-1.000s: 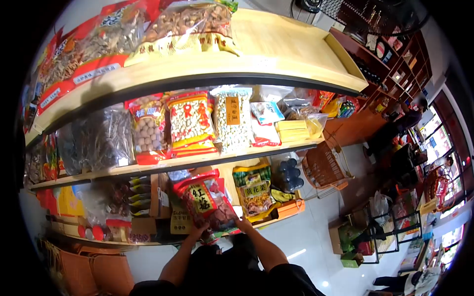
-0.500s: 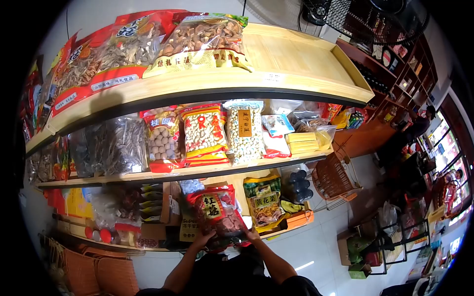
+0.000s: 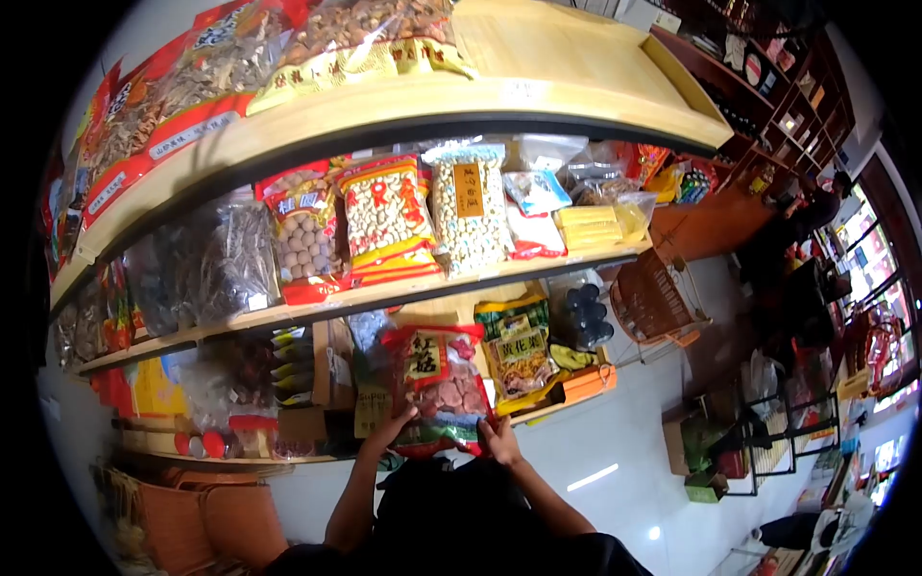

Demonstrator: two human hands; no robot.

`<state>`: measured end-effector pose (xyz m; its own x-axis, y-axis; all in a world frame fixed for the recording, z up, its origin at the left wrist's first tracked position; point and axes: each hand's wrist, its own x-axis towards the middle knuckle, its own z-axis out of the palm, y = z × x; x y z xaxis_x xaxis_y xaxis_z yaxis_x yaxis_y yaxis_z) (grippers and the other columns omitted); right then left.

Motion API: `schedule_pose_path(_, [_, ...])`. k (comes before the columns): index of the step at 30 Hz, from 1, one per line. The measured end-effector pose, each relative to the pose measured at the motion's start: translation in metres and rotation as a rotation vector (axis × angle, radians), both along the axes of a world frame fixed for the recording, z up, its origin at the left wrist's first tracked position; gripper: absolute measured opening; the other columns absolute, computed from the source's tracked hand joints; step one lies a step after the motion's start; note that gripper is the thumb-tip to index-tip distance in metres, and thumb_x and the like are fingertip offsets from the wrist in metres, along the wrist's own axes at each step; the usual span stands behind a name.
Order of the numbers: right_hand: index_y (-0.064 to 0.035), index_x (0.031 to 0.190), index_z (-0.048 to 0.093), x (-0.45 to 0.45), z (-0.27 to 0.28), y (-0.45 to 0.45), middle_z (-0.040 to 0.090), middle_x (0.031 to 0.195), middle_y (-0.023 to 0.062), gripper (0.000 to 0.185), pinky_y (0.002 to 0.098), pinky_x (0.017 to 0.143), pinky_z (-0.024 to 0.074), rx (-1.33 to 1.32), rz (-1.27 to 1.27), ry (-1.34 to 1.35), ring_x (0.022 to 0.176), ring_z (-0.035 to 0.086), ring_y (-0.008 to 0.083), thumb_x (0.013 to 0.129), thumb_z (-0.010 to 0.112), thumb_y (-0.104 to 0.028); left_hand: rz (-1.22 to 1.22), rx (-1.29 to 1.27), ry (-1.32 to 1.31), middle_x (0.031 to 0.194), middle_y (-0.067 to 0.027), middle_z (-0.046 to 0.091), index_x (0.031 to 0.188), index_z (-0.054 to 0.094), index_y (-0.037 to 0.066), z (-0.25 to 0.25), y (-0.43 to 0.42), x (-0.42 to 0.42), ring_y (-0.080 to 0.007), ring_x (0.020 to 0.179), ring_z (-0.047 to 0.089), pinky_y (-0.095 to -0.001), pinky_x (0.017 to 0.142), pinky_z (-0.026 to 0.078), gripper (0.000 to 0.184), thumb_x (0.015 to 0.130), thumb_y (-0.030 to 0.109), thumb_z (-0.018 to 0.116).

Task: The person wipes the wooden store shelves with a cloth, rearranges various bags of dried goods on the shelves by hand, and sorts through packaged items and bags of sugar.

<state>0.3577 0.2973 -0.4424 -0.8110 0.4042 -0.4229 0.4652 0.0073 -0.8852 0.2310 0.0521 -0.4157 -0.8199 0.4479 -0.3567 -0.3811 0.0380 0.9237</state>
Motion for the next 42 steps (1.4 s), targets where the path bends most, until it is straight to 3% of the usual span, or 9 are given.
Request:
schedule_pose_path(5, [0.0002,0.108,0.038,0.003,0.061,-0.005,0.059,0.089,0.013,0.043,0.0362,0.064,0.0486,0.006,0.011,-0.056,0.074,0.059,0.022,0.09,0.063,-0.03,-0.097,-0.017,0.088,0.128,-0.006,0.047,0.142,0.033,0.006,0.001,-0.007,-0.006,-0.0186,0.114,0.048,-0.0332,0.095,0.041,0.071,0.088,0.038,0.065])
schedule_pose_path(8, [0.0018,0.113,0.036,0.006,0.081,-0.008,0.061,0.099,0.0207,0.049,0.0408,0.08,0.0473,0.143,0.038,-0.043,0.091,0.061,0.0337,0.09,0.061,-0.033,-0.153,0.1,-0.182,0.134,-0.0079,0.044,0.141,0.032,0.003,-0.004,-0.015,-0.006,-0.0195,0.123,0.043,-0.0339,0.101,0.036,0.069,0.089,0.034,0.065])
schedule_pose_path(10, [0.002,0.115,0.036,0.008,0.117,-0.013,0.06,0.099,0.0267,0.052,0.0439,0.082,0.0466,0.192,0.092,-0.124,0.094,0.059,0.0431,0.091,0.059,-0.039,-0.138,0.077,-0.02,0.139,-0.009,0.041,0.144,0.029,0.004,0.002,-0.017,-0.005,-0.0195,0.126,0.04,-0.0327,0.104,0.033,0.069,0.09,0.031,0.063])
schedule_pose_path(12, [0.0027,0.114,0.036,0.011,0.139,-0.01,0.061,0.091,0.0261,0.056,0.0435,0.08,0.047,0.127,0.211,-0.248,0.088,0.06,0.0428,0.09,0.059,-0.042,-0.108,0.025,0.219,0.145,-0.0094,0.035,0.148,0.021,0.005,0.016,-0.018,0.002,-0.0197,0.129,0.037,-0.0328,0.105,0.031,0.072,0.092,0.029,0.061])
schedule_pose_path(20, [0.0029,0.115,0.043,0.007,0.215,0.008,0.062,0.088,0.0259,0.06,0.0408,0.074,0.0474,0.202,0.757,-0.223,0.081,0.062,0.0349,0.086,0.065,-0.045,-0.061,0.12,-0.076,0.146,-0.0098,0.035,0.149,0.019,0.007,0.087,-0.059,0.051,-0.021,0.129,0.04,-0.0331,0.102,0.037,0.071,0.094,0.029,0.058])
schedule_pose_path(26, [0.0001,0.108,0.047,-0.003,0.253,0.048,0.063,0.09,0.0276,0.053,0.0458,0.074,0.0474,0.228,1.124,0.005,0.086,0.06,0.0444,0.082,0.068,-0.041,0.197,0.131,-0.012,0.138,-0.0088,0.042,0.144,0.027,0.005,0.119,-0.042,0.103,-0.0209,0.124,0.045,-0.0331,0.1,0.039,0.067,0.093,0.037,0.057])
schedule_pose_path(31, [-0.0022,0.103,0.045,-0.001,0.282,0.111,0.062,0.092,0.0217,0.048,0.0442,0.076,0.0479,0.27,0.999,0.344,0.088,0.06,0.0435,0.084,0.068,-0.04,0.41,0.079,0.046,0.135,-0.0082,0.045,0.142,0.03,0.005,0.154,0.004,0.139,-0.0204,0.122,0.046,-0.0331,0.099,0.04,0.064,0.093,0.037,0.056])
schedule_pose_path(36, [-0.0031,0.114,0.042,0.008,0.279,0.159,0.057,0.102,0.0094,0.052,0.0336,0.089,0.0441,-0.168,0.899,0.746,0.098,0.058,0.0186,0.077,0.078,-0.009,0.532,0.056,0.136,0.132,-0.0076,0.047,0.141,0.033,0.006,0.189,0.045,0.15,-0.0199,0.12,0.047,-0.033,0.098,0.04,0.061,0.094,0.038,0.055])
schedule_pose_path(42, [-0.0024,0.132,0.033,0.007,0.311,0.182,0.051,0.123,0.0146,0.07,0.0353,0.092,0.0424,-0.29,0.847,1.037,0.108,0.053,0.019,0.078,0.077,-0.007,0.55,0.057,0.359,0.129,-0.0068,0.049,0.139,0.037,0.006,0.264,0.077,0.12,-0.0193,0.118,0.049,-0.0329,0.096,0.041,0.058,0.094,0.039,0.054])
